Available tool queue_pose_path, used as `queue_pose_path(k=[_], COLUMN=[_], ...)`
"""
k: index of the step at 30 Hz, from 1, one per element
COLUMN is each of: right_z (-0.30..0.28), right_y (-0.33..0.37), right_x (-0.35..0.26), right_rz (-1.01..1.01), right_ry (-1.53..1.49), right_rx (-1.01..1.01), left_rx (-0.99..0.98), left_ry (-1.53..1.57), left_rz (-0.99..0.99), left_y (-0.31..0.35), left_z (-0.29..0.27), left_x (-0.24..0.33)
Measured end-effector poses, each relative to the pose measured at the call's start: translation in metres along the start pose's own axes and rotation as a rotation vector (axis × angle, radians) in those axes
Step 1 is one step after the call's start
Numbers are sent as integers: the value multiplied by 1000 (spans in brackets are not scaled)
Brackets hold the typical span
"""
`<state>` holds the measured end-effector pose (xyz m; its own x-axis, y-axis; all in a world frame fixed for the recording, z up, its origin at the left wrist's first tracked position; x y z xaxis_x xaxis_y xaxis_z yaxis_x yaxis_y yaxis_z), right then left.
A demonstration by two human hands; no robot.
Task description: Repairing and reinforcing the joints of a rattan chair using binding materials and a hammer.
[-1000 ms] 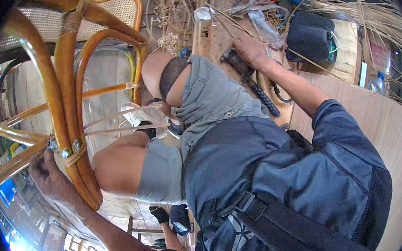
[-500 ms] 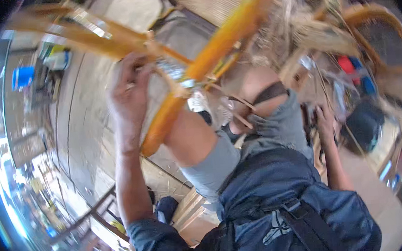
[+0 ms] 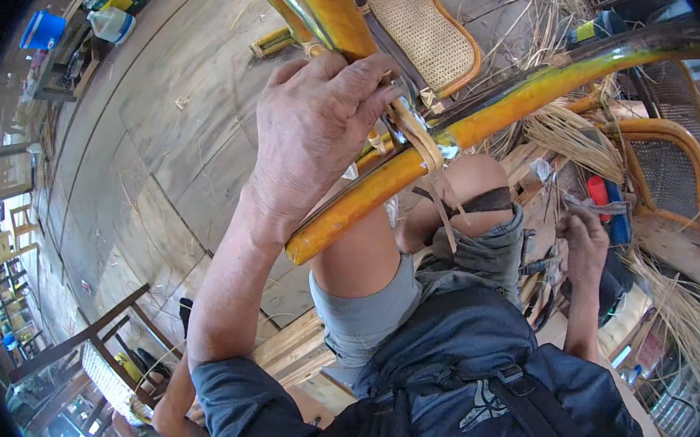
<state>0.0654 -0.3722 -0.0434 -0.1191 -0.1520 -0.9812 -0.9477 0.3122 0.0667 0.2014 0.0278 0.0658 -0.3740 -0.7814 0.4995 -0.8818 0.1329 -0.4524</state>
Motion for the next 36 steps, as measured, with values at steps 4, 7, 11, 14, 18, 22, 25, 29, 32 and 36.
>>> queue_pose_path(k=[4, 7, 11, 14, 18, 22, 25, 29, 32, 36], right_z=[28, 54, 75, 89, 108, 117, 131, 163, 190, 228], right_y=[-11, -13, -5, 12, 11, 5, -21, -37, -39, -48], right_x=[-51, -82, -81, -65, -71, -91, -139, -183, -210, -214], right_rz=[-254, -400, -314, -47, -279, -231, -460, -739, -779, -749], right_ry=[-40, -61, 9, 81, 128, -65, -49, -22, 105, 356], right_rx=[-79, -171, -257, -235, -592, -529, -625, -640, -655, -799], left_rx=[11, 48, 129, 117, 68, 28, -9, -126, -166, -106], left_ry=[125, 206, 215, 177, 89, -102, -166, -174, -144, -81], left_rz=[-68, -124, -117, -91, -62, 89, 101, -48, -37, -13], left_y=[2, 7, 9, 13, 13, -1, -8, -6, -6, 0], left_z=[3, 3, -3, -3, 1, -2, 1, -3, -5, -6], left_x=[-2, -6, -4, -1, -2, 13, 18, 16, 15, 8])
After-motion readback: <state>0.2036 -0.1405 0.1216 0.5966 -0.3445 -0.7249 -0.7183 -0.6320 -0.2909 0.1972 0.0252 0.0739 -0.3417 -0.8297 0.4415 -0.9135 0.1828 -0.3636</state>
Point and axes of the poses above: each hand's wrist, its own y-axis away from the middle knuckle, its own z-axis out of the palm, x = y × z, the point moved 5 cm from there along -y, towards the middle knuckle, and after that the axes turned 11 degrees about -z, right-handed, at the moved point
